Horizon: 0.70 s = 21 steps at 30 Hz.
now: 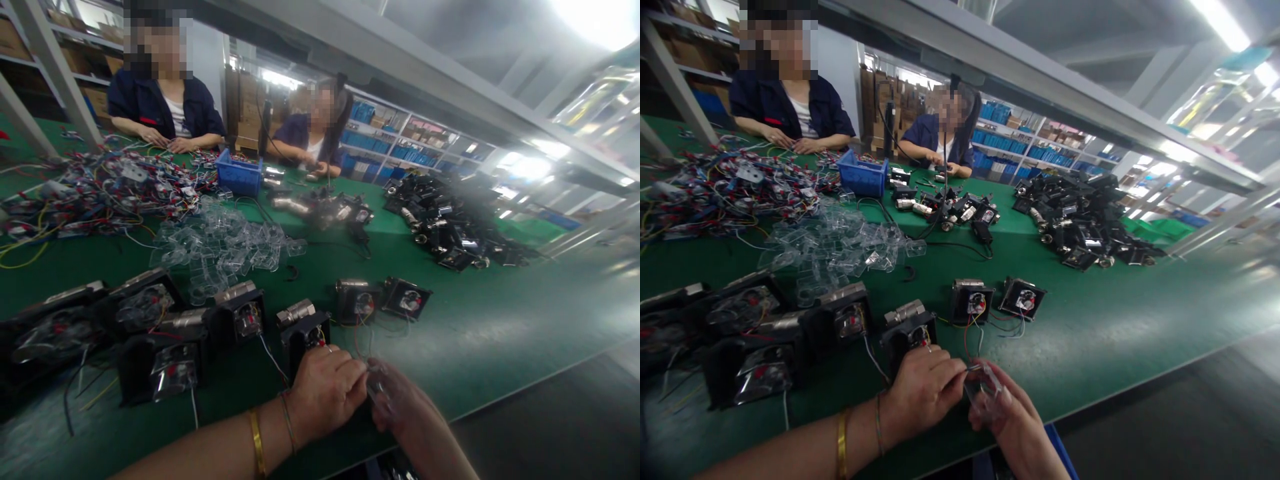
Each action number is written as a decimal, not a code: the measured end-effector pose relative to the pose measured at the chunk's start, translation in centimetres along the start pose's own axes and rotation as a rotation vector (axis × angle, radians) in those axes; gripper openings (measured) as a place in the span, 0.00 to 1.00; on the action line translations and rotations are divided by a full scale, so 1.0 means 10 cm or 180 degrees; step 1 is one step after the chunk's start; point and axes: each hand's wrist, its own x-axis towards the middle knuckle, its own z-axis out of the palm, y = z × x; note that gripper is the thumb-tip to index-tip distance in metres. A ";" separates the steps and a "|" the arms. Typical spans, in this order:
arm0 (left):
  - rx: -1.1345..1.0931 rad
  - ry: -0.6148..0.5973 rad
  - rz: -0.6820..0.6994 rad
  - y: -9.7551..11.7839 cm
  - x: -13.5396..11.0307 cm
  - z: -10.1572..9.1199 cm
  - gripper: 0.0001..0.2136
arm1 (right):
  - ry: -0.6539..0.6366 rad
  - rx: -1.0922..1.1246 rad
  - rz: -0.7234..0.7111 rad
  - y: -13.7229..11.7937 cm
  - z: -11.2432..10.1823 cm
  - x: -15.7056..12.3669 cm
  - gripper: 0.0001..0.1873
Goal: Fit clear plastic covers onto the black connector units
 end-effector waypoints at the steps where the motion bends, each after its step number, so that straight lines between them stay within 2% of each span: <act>1: 0.0029 -0.0001 0.0015 0.00 0.00 0.00 0.14 | 0.0022 -0.0004 0.0001 0.00 0.01 -0.01 0.27; 13: 0.0336 0.0069 0.0106 0.00 0.00 -0.02 0.15 | 0.0063 0.0239 0.0300 0.01 0.07 -0.03 0.27; 18: 0.0320 0.0050 0.0135 0.00 -0.01 -0.02 0.16 | -0.0044 0.0761 0.0461 -0.02 0.12 -0.03 0.26; 21: 0.0301 0.0019 0.0145 -0.01 -0.03 -0.01 0.17 | -0.0007 0.0839 0.0493 -0.02 0.13 -0.02 0.26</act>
